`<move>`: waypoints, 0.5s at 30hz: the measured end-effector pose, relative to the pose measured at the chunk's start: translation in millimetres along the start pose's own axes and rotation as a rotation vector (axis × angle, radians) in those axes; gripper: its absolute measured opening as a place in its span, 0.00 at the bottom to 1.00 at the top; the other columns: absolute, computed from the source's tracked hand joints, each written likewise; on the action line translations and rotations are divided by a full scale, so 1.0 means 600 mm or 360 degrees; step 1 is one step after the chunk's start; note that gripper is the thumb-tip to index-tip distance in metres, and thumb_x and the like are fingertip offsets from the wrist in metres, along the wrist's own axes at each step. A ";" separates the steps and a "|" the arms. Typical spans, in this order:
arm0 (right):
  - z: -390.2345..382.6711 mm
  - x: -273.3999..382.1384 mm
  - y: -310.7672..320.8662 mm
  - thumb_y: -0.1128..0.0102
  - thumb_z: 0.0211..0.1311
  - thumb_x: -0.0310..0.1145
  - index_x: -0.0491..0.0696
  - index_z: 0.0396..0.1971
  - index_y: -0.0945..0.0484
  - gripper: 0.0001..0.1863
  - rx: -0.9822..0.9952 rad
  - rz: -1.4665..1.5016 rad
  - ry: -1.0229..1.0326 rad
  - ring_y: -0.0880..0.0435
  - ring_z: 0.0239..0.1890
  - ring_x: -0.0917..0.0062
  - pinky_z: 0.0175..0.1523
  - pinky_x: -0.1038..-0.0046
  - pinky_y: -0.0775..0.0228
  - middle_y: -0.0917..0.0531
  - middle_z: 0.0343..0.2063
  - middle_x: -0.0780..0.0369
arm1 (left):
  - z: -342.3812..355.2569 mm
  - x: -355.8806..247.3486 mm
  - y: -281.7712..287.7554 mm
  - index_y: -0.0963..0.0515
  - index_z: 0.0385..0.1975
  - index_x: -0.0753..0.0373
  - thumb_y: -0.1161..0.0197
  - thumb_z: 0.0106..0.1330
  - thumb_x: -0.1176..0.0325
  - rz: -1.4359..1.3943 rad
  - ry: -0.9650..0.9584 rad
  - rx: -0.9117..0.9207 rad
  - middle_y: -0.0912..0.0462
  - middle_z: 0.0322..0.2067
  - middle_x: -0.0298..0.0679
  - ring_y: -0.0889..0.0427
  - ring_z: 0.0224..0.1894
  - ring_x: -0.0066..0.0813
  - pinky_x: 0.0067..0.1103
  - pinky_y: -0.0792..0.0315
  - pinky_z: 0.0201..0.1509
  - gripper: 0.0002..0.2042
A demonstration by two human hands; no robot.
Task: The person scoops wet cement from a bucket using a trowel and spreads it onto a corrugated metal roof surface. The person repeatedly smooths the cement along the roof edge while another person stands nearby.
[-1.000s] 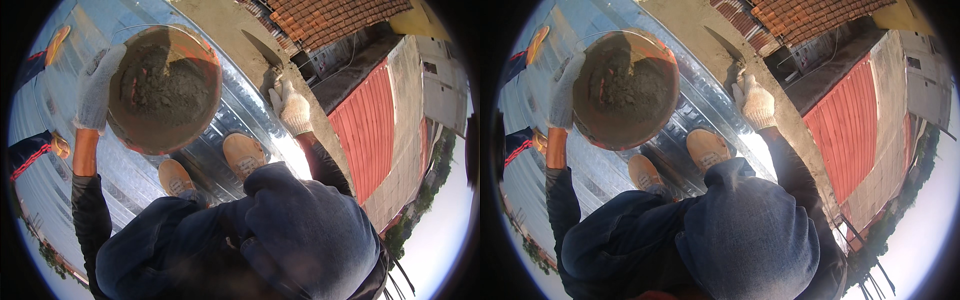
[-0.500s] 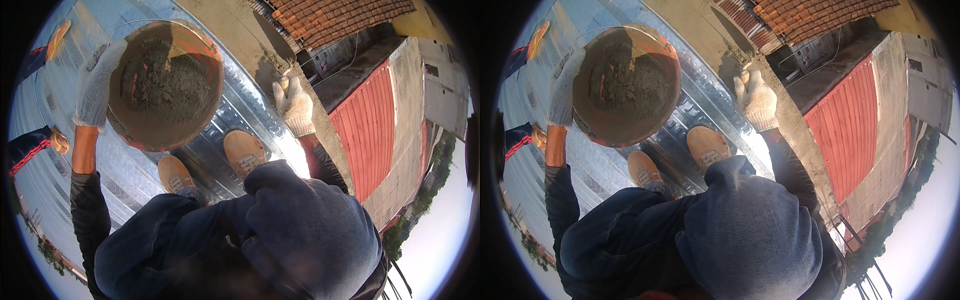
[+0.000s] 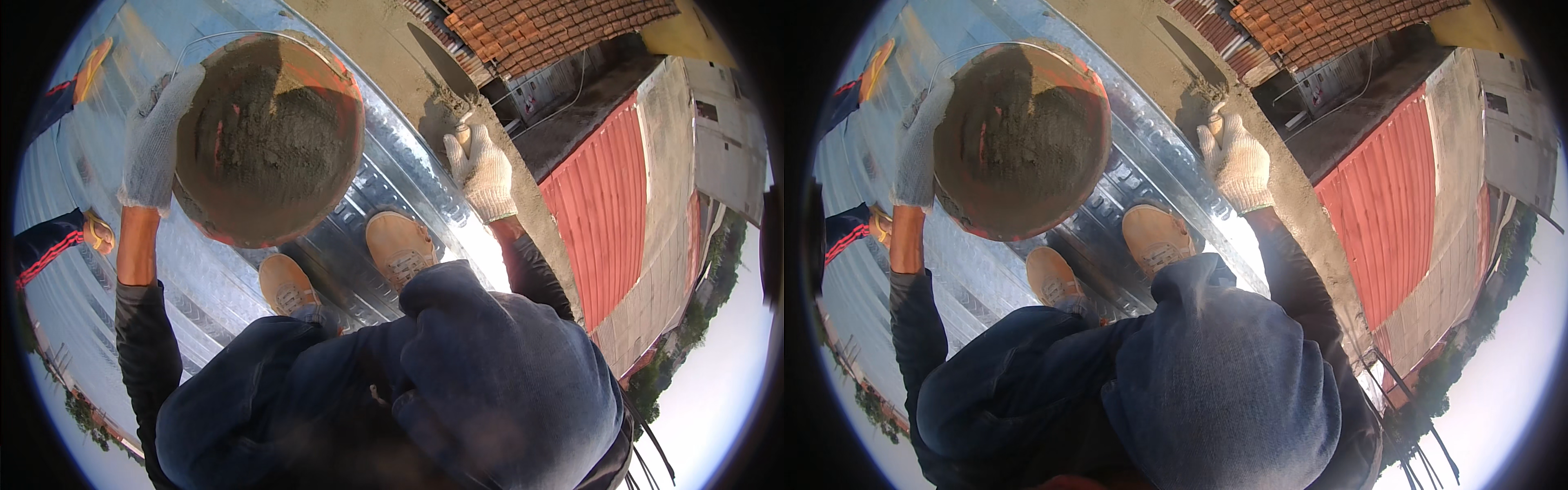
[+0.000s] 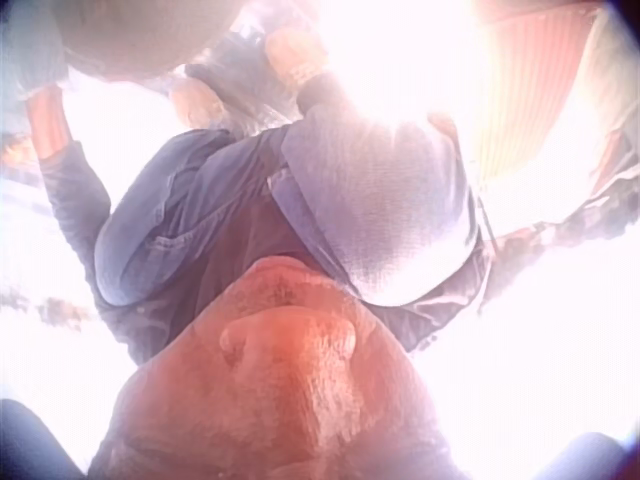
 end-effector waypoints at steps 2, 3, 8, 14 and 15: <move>-0.011 -0.001 0.000 0.37 0.76 0.54 0.44 0.52 0.24 0.25 0.0035 0.0035 0.0037 0.09 0.37 0.46 0.43 0.49 0.18 0.12 0.31 0.44 | 0.000 0.004 0.001 0.17 0.61 0.67 0.34 0.80 0.62 0.0013 -0.0068 0.0010 0.12 0.50 0.36 0.14 0.49 0.22 0.18 0.20 0.53 0.18; -0.011 -0.009 -0.008 0.37 0.76 0.54 0.44 0.51 0.24 0.25 0.0072 -0.0022 0.0029 0.09 0.36 0.46 0.42 0.49 0.18 0.12 0.30 0.44 | 0.004 0.007 0.002 0.16 0.61 0.67 0.35 0.80 0.62 0.0031 -0.0104 0.0035 0.12 0.51 0.36 0.14 0.49 0.22 0.18 0.20 0.53 0.18; -0.019 -0.018 -0.014 0.36 0.76 0.53 0.44 0.46 0.24 0.24 0.0003 0.0019 0.0059 0.10 0.33 0.45 0.40 0.49 0.18 0.14 0.26 0.45 | 0.007 0.014 0.010 0.16 0.60 0.67 0.35 0.80 0.63 -0.0026 -0.0009 -0.0008 0.12 0.51 0.36 0.14 0.49 0.22 0.18 0.20 0.54 0.17; -0.034 -0.038 -0.021 0.37 0.76 0.54 0.44 0.45 0.25 0.24 0.0077 -0.0086 -0.0014 0.10 0.33 0.45 0.40 0.49 0.18 0.13 0.27 0.46 | 0.013 0.007 -0.010 0.15 0.59 0.66 0.35 0.80 0.63 -0.0042 -0.0167 0.0101 0.12 0.49 0.36 0.14 0.49 0.21 0.18 0.21 0.54 0.16; -0.038 -0.048 -0.014 0.37 0.77 0.54 0.44 0.45 0.25 0.24 0.0065 -0.0097 -0.0035 0.10 0.33 0.45 0.40 0.49 0.18 0.13 0.27 0.46 | 0.017 0.012 -0.018 0.15 0.59 0.67 0.35 0.80 0.63 -0.0065 -0.0148 0.0101 0.12 0.49 0.36 0.14 0.49 0.21 0.18 0.21 0.54 0.16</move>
Point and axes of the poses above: each hand's wrist, its own z-axis towards the middle knuckle, its own y-axis out of the back of the hand, x = y × z, the point moved 9 cm from there along z, towards the middle knuckle
